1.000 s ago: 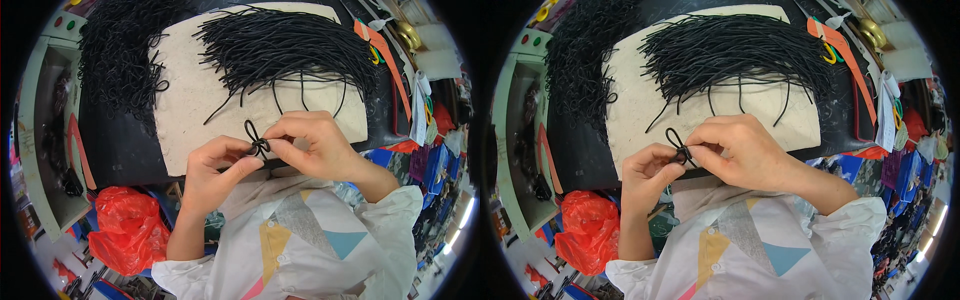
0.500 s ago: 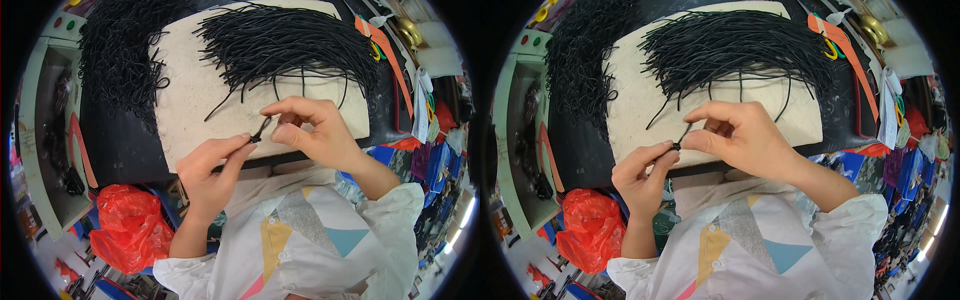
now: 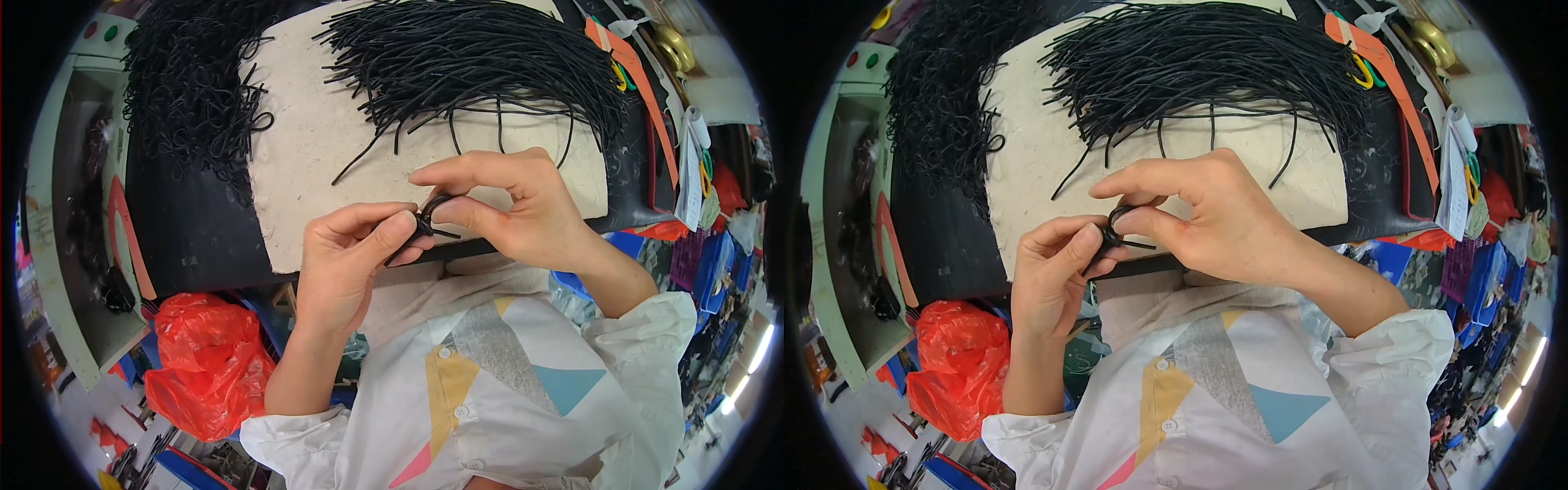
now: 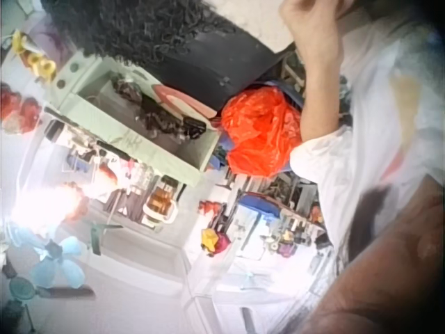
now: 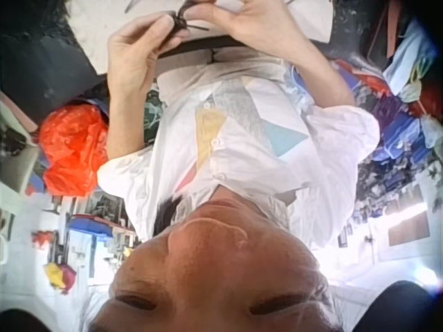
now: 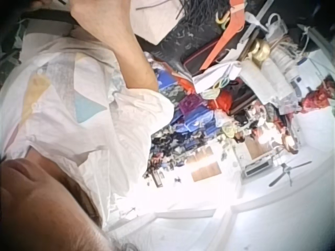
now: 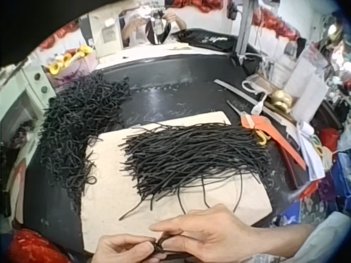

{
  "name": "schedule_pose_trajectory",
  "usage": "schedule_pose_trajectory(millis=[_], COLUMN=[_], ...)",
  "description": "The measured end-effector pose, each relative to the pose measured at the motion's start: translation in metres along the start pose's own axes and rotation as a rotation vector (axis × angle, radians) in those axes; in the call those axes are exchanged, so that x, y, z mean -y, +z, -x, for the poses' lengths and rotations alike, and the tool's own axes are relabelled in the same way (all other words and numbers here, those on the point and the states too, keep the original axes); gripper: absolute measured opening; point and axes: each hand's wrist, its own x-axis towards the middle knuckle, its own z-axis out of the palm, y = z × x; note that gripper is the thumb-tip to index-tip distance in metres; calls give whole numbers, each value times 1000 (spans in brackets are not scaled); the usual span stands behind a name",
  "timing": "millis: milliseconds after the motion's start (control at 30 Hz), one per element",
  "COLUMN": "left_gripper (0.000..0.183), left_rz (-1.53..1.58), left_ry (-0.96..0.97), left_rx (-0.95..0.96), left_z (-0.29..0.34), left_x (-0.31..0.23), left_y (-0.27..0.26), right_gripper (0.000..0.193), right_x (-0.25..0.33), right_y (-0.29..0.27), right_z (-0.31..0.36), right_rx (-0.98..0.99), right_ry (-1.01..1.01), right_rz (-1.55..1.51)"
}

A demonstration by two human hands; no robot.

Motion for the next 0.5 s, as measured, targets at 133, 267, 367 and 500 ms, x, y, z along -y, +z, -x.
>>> schedule_pose_trajectory(millis=[133, 267, 367, 500], left_gripper=[16, 15, 14, 13], left_rz=[-41, -136, -291, -256], left_ry=[38, 120, 213, 181], left_rx=[0, -39, -50, -70], left_z=[0, 1, 3, 2], left_x=[2, 4, 7, 6], left_y=[1, 4, 5, 4], right_gripper=[22, 16, 9, 6], right_x=[2, -1, -1, -1], right_y=[-1, 1, -2, 4], right_z=[1, 1, -2, 3], right_rx=[6, 7, 66, 9], right_ry=[25, -100, -255, -34], right_rz=[30, 156, 386, 160])
